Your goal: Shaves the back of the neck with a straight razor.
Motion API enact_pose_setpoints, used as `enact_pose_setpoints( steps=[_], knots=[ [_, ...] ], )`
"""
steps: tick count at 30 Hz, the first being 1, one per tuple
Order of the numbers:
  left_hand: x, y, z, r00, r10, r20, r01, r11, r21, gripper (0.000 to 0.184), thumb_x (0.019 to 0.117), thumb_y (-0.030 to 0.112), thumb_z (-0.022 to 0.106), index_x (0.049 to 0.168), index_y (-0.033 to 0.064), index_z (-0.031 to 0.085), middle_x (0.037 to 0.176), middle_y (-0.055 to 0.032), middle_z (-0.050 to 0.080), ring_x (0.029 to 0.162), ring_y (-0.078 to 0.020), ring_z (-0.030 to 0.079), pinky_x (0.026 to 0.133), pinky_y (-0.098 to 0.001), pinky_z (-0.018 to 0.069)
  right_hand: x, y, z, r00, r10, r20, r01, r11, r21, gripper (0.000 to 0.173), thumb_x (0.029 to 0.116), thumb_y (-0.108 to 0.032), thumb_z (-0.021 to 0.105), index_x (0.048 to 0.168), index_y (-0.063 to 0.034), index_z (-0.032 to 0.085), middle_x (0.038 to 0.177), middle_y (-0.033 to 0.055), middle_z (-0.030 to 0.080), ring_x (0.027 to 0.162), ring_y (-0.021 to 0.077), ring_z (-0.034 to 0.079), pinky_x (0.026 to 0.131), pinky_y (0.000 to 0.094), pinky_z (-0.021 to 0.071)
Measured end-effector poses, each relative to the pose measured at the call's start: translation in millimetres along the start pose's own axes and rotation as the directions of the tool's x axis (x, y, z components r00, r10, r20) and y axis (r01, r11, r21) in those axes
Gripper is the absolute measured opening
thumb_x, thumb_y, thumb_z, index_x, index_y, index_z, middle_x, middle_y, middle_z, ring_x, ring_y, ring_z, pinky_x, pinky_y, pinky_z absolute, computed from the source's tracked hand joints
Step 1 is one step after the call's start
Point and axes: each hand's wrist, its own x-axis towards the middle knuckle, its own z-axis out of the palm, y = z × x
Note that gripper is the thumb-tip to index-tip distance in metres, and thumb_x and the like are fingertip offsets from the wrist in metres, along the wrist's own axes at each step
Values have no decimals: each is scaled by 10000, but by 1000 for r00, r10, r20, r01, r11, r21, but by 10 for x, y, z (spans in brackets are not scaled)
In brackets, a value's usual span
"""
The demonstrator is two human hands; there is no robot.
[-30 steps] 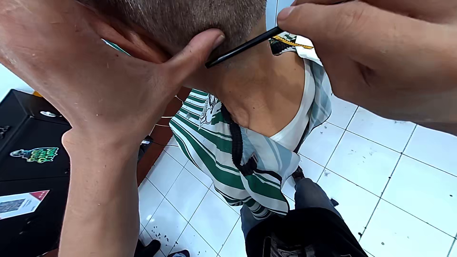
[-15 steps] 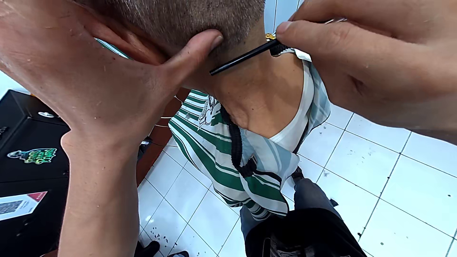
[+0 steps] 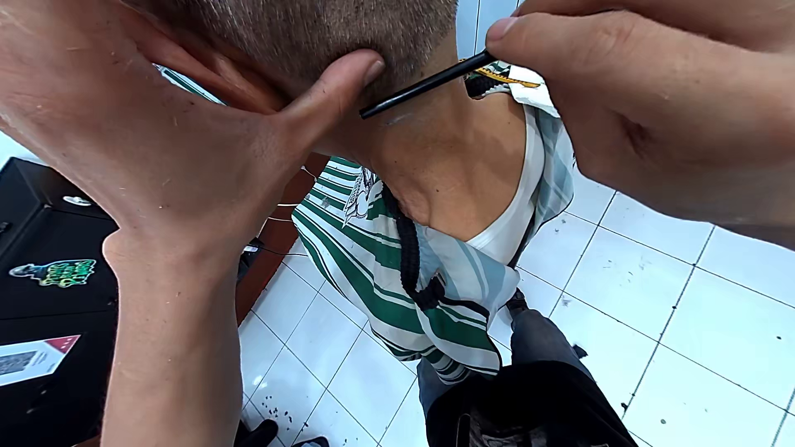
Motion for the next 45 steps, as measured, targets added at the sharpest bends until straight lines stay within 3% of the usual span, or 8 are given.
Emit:
enact_pose_setpoints(
  steps=[4, 9, 17, 21, 27, 33, 40, 45],
  knots=[
    [177, 57, 66, 992, 74, -105, -79, 996, -42, 615, 771, 529, 865, 1028, 3, 677, 924, -120, 692, 865, -193, 676, 802, -427, 564, -49, -4, 15, 998, -32, 46, 32, 999, 4, 290, 1023, 44, 517, 1247, 8, 698, 1132, 205, 712, 966, 294, 687, 756, 363, 535],
    [181, 40, 68, 996, 22, -84, -24, 1000, -20, 626, 765, 574, 849, 1001, 19, 680, 889, -105, 683, 827, -191, 659, 772, -432, 552, -24, 7, 0, 1000, 7, 12, -7, 999, 34, 261, 1029, 24, 525, 1213, 0, 709, 1052, 185, 718, 907, 224, 675, 728, 298, 522],
    [174, 44, 73, 995, 27, -93, -29, 999, -17, 615, 762, 574, 851, 984, 26, 680, 878, -100, 682, 820, -187, 662, 766, -429, 553, -60, -14, 13, 1000, -9, 16, 9, 1000, -7, 274, 1029, 28, 529, 1238, -3, 704, 1103, 196, 721, 954, 265, 692, 748, 341, 533],
    [156, 45, 59, 995, 67, -71, -64, 997, 44, 691, 774, 617, 821, 1069, 9, 681, 970, -142, 697, 930, -222, 677, 844, -463, 546, -66, -25, 4, 1000, -2, 31, 2, 1000, -13, 295, 1027, 30, 523, 1260, -11, 699, 1121, 201, 718, 968, 280, 694, 763, 352, 539],
    [152, 124, 96, 987, 152, -56, -142, 978, 152, 722, 782, 668, 782, 1024, -4, 682, 923, -199, 683, 877, -303, 662, 813, -550, 503, -72, -16, -17, 999, -3, 43, 3, 1000, -10, 281, 1038, 18, 518, 1254, -21, 694, 1113, 192, 719, 939, 261, 689, 739, 340, 528],
    [177, 112, 131, 989, 125, -75, -116, 986, 117, 631, 785, 647, 792, 935, 41, 704, 843, -146, 680, 790, -265, 653, 744, -517, 507, -11, -10, -33, 1000, 24, 20, -23, 1000, -18, 264, 1034, 11, 527, 1229, -14, 704, 991, 185, 717, 851, 227, 667, 695, 305, 513],
    [160, 143, 136, 985, 143, -98, -131, 984, 121, 638, 797, 625, 797, 973, 20, 700, 872, -167, 684, 819, -268, 661, 763, -514, 512, -75, -31, -30, 996, -17, 92, 20, 999, -26, 310, 1024, 41, 509, 1273, -3, 687, 1151, 212, 704, 966, 306, 683, 757, 378, 532],
    [164, 124, 148, 989, 108, -102, -94, 987, 132, 639, 783, 642, 798, 940, 30, 704, 854, -153, 686, 800, -259, 662, 750, -509, 517, -61, 1, -18, 1000, 13, 26, -13, 1000, -21, 269, 1034, 19, 524, 1227, -19, 707, 1073, 188, 724, 909, 246, 683, 718, 326, 522]
  ],
)
